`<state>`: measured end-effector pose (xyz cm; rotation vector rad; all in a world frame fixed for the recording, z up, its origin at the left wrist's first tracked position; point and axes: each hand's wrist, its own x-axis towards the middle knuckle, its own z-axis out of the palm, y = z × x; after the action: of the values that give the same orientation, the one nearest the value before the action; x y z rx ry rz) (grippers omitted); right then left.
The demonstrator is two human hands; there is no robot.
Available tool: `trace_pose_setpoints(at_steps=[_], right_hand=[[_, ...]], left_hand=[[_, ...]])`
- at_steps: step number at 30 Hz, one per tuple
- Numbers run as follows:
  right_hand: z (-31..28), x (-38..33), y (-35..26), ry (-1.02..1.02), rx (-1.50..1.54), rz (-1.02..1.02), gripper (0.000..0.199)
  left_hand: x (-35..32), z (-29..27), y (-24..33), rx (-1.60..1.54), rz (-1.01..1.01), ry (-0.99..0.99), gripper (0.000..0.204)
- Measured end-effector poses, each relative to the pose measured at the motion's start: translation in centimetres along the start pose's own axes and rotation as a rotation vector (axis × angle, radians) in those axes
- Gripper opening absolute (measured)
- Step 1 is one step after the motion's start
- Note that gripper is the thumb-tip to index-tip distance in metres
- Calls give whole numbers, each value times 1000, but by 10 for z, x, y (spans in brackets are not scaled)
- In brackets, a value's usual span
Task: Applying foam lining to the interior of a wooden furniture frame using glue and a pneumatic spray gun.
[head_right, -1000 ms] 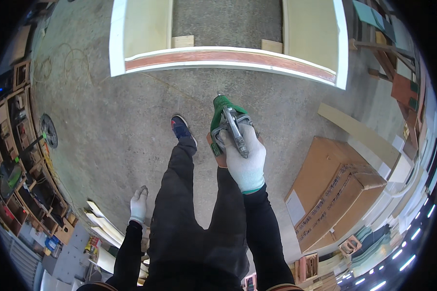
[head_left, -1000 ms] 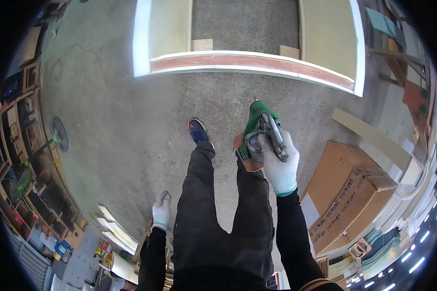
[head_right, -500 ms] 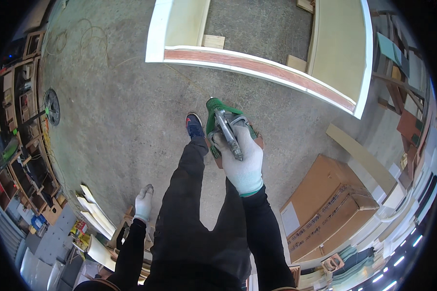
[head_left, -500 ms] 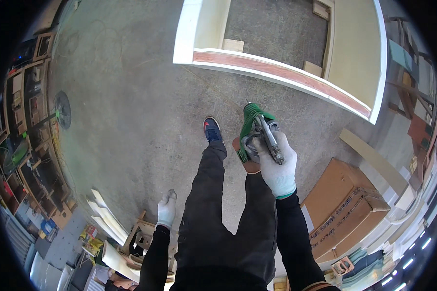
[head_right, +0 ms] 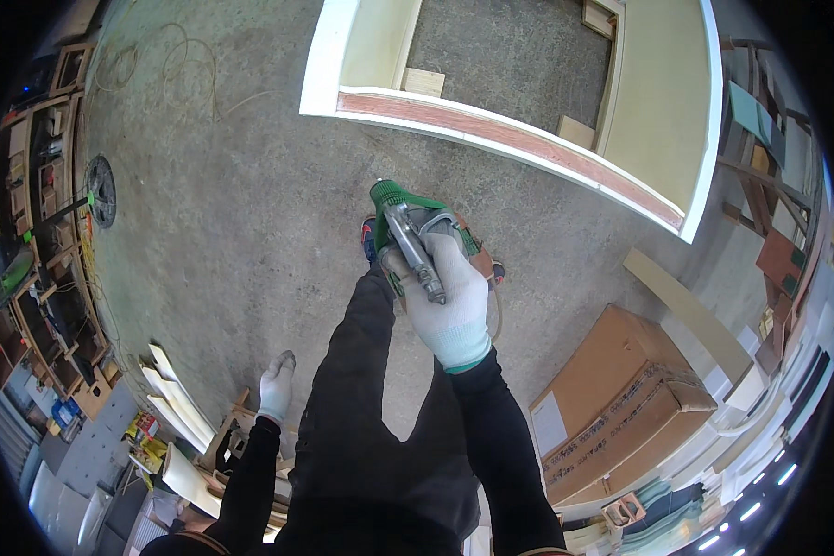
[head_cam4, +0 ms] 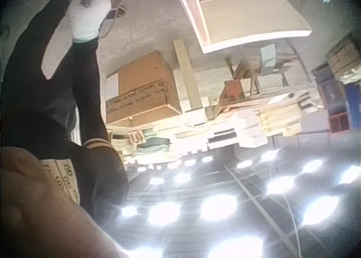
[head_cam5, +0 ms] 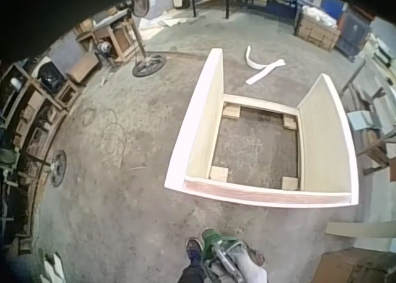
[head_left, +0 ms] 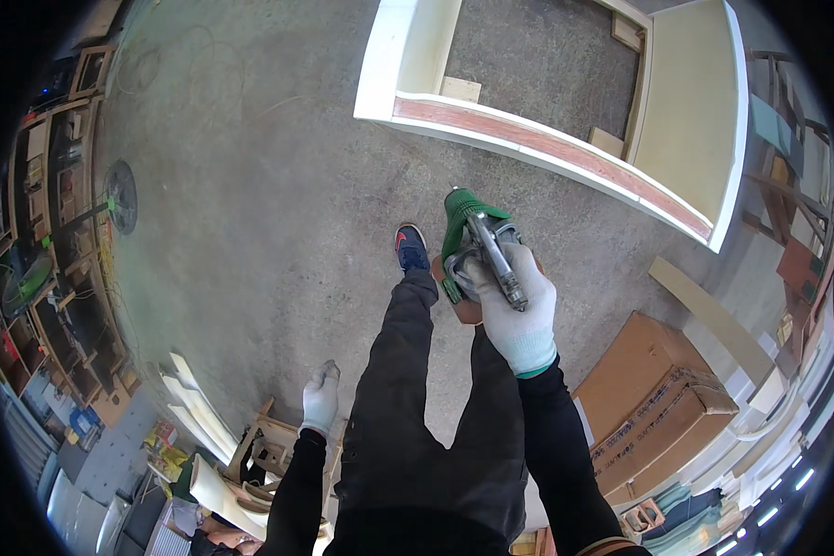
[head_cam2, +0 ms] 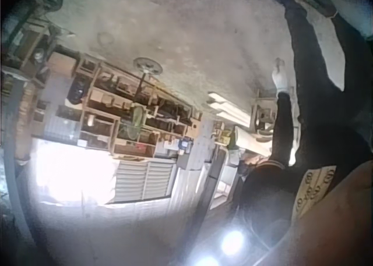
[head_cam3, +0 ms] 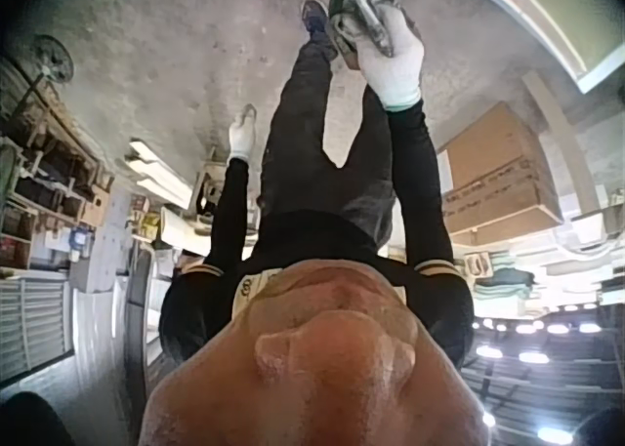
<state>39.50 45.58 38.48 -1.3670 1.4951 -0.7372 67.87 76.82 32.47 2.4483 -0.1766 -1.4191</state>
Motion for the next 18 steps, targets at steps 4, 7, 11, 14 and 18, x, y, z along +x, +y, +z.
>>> trace_pose_setpoints(at_steps=[4, 7, 11, 14, 18], right_hand=[[-12, -4, -4, 5, 0, 105, 23], [-29, -10, 4, 43, -13, 122, 23], [-54, -23, 21, 105, -10, 182, 23], [-79, -32, 29, 163, -13, 243, 24], [-114, -50, 53, 242, -34, 258, 25]], left_hand=[[-1, -2, 1, 15, 11, -11, 37], [-2, 4, 7, 35, 26, -21, 37], [-2, 10, 9, 77, 89, -28, 38], [-10, 21, 28, 182, 89, -47, 38], [-16, 36, 40, 248, 113, -68, 38]])
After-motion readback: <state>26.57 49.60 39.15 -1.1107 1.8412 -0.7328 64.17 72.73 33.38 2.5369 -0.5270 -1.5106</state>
